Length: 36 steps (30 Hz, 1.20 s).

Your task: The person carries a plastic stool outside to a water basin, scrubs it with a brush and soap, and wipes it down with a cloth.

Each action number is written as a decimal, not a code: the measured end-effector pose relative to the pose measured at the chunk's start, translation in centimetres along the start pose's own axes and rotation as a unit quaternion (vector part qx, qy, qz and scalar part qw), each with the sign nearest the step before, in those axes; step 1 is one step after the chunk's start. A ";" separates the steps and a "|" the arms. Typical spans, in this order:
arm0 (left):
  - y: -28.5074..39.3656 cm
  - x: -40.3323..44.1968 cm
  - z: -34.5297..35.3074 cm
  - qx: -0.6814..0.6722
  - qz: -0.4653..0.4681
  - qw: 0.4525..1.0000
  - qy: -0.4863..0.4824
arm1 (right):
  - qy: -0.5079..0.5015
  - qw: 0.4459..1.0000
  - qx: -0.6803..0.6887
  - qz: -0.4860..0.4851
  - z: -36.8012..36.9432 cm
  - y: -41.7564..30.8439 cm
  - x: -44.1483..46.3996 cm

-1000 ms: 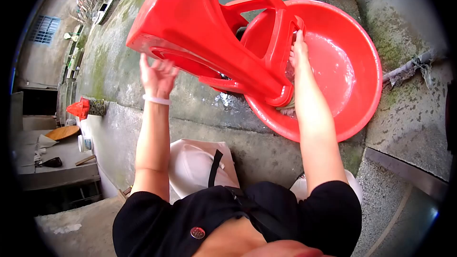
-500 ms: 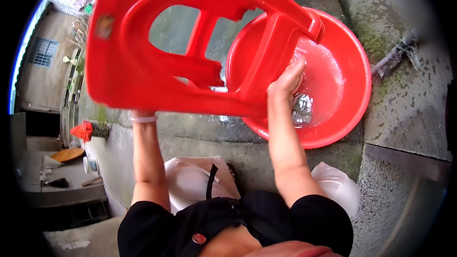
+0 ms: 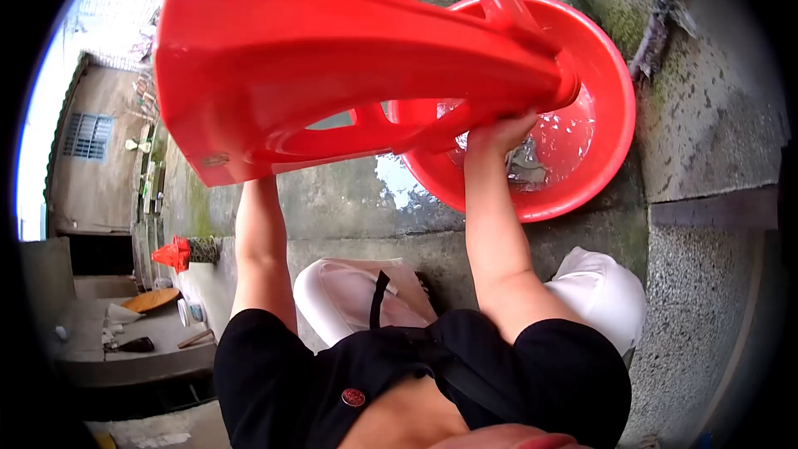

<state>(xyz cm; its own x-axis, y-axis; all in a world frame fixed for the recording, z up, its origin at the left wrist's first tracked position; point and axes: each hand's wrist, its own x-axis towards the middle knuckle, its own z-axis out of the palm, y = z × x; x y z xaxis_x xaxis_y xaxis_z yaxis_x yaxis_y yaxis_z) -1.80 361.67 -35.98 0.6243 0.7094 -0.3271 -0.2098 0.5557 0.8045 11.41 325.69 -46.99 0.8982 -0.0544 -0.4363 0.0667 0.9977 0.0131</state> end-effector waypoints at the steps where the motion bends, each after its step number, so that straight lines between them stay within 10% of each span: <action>1: -0.8 0.0 0.2 0.001 -0.010 1.000 0.008 | 0.002 1.000 -0.006 -0.009 -1.8 0.2 1.2; 9: 1.2 0.3 -0.7 0.115 -0.038 0.993 -0.001 | 0.075 0.996 -0.021 -0.051 -7.3 -0.3 4.2; 14: 10.8 -4.1 5.4 0.426 0.279 0.844 -0.168 | 0.041 0.985 -0.140 -0.095 -6.9 -0.6 3.2; 17: 4.0 -14.6 14.5 0.441 0.360 0.800 -0.190 | 0.065 0.993 -0.078 -0.066 -10.7 2.6 6.9; 19: 2.0 -17.1 16.3 0.545 0.520 0.594 -0.281 | 0.065 0.988 -0.111 -0.080 -7.3 2.9 6.5; 21: 2.3 -16.9 15.1 0.596 0.472 0.583 -0.287 | 0.016 0.993 -0.098 -0.066 -4.3 2.0 5.9; 23: 3.7 -16.2 15.5 0.691 0.524 0.365 -0.340 | 0.005 0.995 -0.087 -0.053 -2.9 1.1 5.1; 25: 3.2 -14.6 14.7 0.653 0.459 0.505 -0.327 | 0.031 0.995 -0.086 -0.037 -3.4 1.2 4.8; 27: 3.3 -14.0 15.5 0.788 0.490 0.249 -0.278 | 0.065 0.983 -0.156 -0.072 -5.1 1.4 5.2; 29: 1.3 -13.4 15.5 0.822 0.522 0.111 -0.198 | 0.048 0.977 -0.181 -0.098 -6.9 1.7 5.7; 33: -3.0 -11.0 16.6 0.763 0.555 0.026 -0.330 | -0.075 0.985 -0.096 -0.119 -9.8 2.1 5.8; 36: -4.2 -11.0 18.4 0.900 0.335 0.001 -0.278 | -0.070 0.938 -0.269 -0.206 -9.9 1.4 8.2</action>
<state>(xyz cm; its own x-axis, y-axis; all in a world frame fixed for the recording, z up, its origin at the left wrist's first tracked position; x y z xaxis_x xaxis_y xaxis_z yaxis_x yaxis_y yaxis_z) 6.09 343.59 -26.60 0.9466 -0.0988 -0.3068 -0.2748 -0.7450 -0.6079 14.53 327.05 -59.50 0.8950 -0.4073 -0.1817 0.2259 0.7653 -0.6027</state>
